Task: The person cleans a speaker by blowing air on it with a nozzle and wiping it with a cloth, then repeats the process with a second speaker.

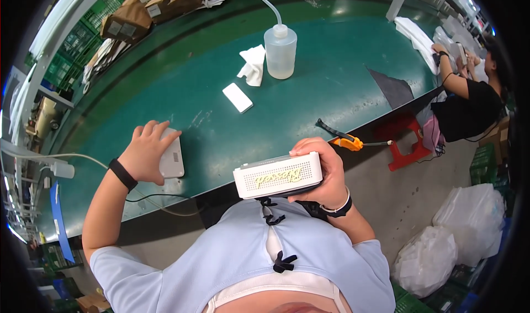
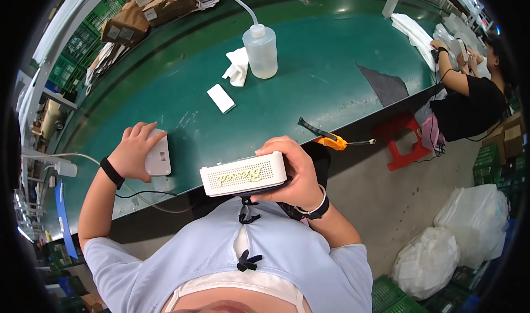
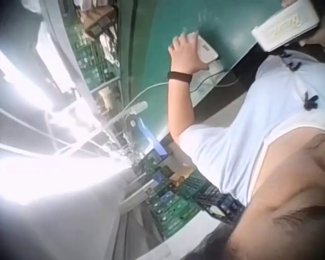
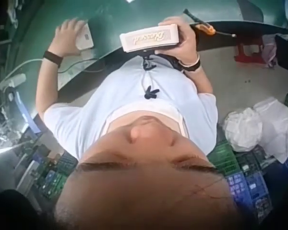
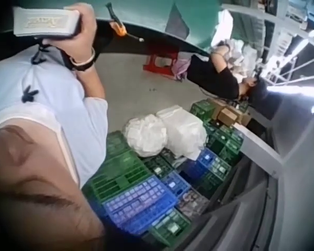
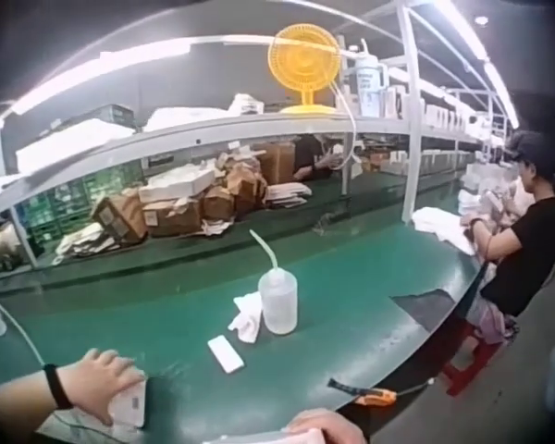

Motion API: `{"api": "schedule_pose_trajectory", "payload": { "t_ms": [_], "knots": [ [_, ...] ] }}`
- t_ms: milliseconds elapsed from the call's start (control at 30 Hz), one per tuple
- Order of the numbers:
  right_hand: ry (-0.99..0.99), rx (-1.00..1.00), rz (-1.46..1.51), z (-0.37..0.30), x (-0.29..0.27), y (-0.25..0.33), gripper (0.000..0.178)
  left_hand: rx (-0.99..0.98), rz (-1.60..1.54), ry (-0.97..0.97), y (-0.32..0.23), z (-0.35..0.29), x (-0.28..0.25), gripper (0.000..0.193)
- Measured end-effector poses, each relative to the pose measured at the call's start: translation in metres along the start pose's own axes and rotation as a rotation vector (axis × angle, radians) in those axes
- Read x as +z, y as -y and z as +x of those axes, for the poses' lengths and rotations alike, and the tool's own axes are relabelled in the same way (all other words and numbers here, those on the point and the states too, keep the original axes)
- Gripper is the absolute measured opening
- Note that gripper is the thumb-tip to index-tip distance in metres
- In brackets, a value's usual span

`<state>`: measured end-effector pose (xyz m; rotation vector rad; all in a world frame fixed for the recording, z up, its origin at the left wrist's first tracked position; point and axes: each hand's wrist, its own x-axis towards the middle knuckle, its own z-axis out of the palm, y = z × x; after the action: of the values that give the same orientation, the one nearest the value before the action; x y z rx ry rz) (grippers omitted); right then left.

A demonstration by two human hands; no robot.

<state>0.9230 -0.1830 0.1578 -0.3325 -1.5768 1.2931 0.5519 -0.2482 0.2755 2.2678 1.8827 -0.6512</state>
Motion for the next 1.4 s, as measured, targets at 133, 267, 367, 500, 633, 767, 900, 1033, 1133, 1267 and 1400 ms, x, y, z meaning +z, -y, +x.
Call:
{"api": "schedule_pose_trajectory", "payload": {
  "t_ms": [133,267,367,500,633,767,900,1033,1133,1267,1400],
  "knots": [
    [0.094,-0.024,-0.096,0.003,-0.003,0.006,0.077,0.037,-0.248,-0.17,0.009,-0.001,0.017,0.124],
    [0.034,0.023,-0.125,-0.002,-0.007,-0.002,0.078,-0.09,-0.564,-0.382,0.008,-0.017,0.042,0.123],
    [0.015,0.042,-0.077,-0.003,-0.004,-0.009,0.078,-0.249,-0.856,-0.47,-0.001,-0.04,0.073,0.12],
    [-0.021,0.096,-0.062,0.004,0.005,-0.017,0.077,-0.379,-1.102,-0.642,-0.036,-0.033,0.11,0.109],
    [-0.055,0.13,-0.076,0.003,0.012,-0.018,0.078,-0.497,-1.151,-0.703,-0.051,-0.021,0.108,0.089],
    [-0.049,0.145,-0.028,0.001,0.013,-0.018,0.079,-0.435,-1.914,-0.79,-0.03,-0.027,0.12,0.069],
    [-0.044,0.185,0.088,0.0,0.011,-0.017,0.08,0.129,-2.949,-0.513,-0.039,-0.027,0.128,0.057],
    [-0.027,0.194,0.141,0.004,0.013,-0.018,0.08,0.572,-3.362,-0.125,-0.06,-0.016,0.121,0.055],
    [-0.007,0.191,0.15,0.006,0.015,-0.019,0.081,0.59,-3.452,-0.012,-0.07,-0.016,0.12,0.056],
    [0.027,0.212,0.137,0.006,0.016,-0.018,0.081,0.433,-3.512,0.011,-0.08,-0.015,0.118,0.058],
    [0.016,0.212,0.136,0.005,0.016,-0.02,0.082,0.386,-3.535,0.058,-0.084,-0.01,0.12,0.06]
  ]
}}
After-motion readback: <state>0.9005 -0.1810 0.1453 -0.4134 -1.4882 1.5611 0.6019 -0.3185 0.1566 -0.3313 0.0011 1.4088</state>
